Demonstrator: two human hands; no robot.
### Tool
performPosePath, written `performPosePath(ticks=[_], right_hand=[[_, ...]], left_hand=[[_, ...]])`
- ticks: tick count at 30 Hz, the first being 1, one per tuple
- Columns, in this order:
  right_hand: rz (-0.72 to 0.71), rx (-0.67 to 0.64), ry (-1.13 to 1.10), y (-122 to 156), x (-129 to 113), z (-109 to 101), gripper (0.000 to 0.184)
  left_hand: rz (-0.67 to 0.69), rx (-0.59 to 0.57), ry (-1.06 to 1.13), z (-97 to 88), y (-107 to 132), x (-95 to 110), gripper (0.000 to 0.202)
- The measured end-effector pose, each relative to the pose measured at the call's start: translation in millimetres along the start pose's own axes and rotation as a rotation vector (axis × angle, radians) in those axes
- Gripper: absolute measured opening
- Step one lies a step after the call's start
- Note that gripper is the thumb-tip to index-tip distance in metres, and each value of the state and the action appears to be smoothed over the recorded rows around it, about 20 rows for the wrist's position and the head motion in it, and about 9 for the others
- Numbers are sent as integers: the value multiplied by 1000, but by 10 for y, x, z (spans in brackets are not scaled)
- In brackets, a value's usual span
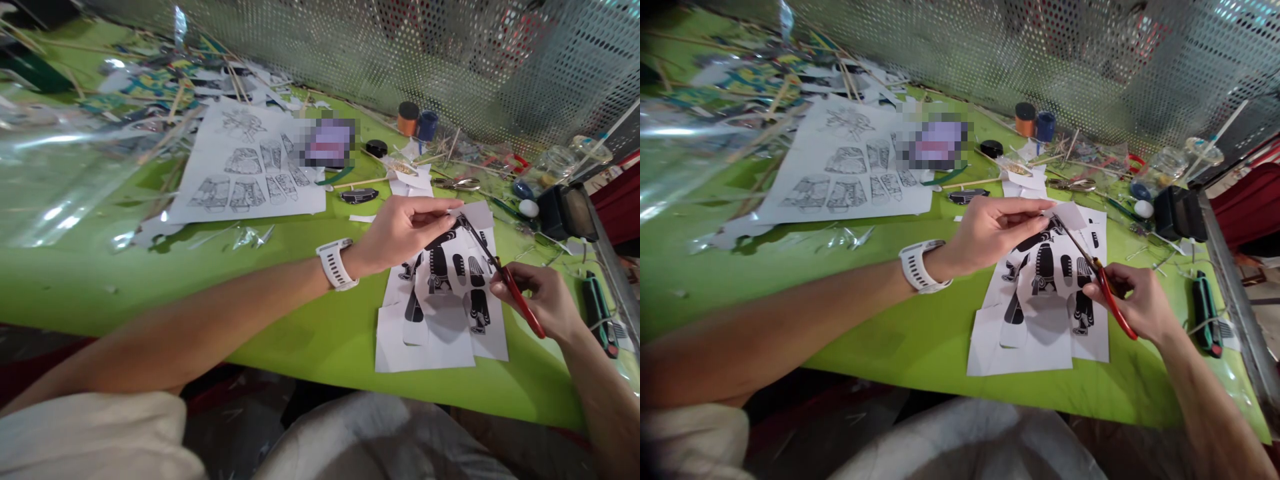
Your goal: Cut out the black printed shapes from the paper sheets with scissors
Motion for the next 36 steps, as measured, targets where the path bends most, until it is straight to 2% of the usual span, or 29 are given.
performPosePath(ticks=[8,12,20,24,32,36], right_hand=[[39,31,45,6,19,-7,55],[53,69,82,3,44,-43,57],[17,-9,12,-10,-20,14,51],[31,30,58,5,34,-7,50],[62,103,81,-9,67,-58,54],[79,129,90,-2,96,-71,54]], left_hand=[[-27,-49,56,61,9,-26,37],[-30,-43,66,54,1,-12,32],[-73,-53,98,58,-9,-39,27],[-84,-67,123,75,-4,-52,27],[-148,-74,199,82,-50,-192,32],[-233,-96,212,93,-75,-296,24]])
Point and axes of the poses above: each hand's wrist, its own y-axis away from the middle knuckle, its own z-axis out of the palm, x = y × z, the point moved 9 cm from there along -y, towards the middle knuckle, and after that the axes turned 6 degrees about x, right-handed, at the moved point
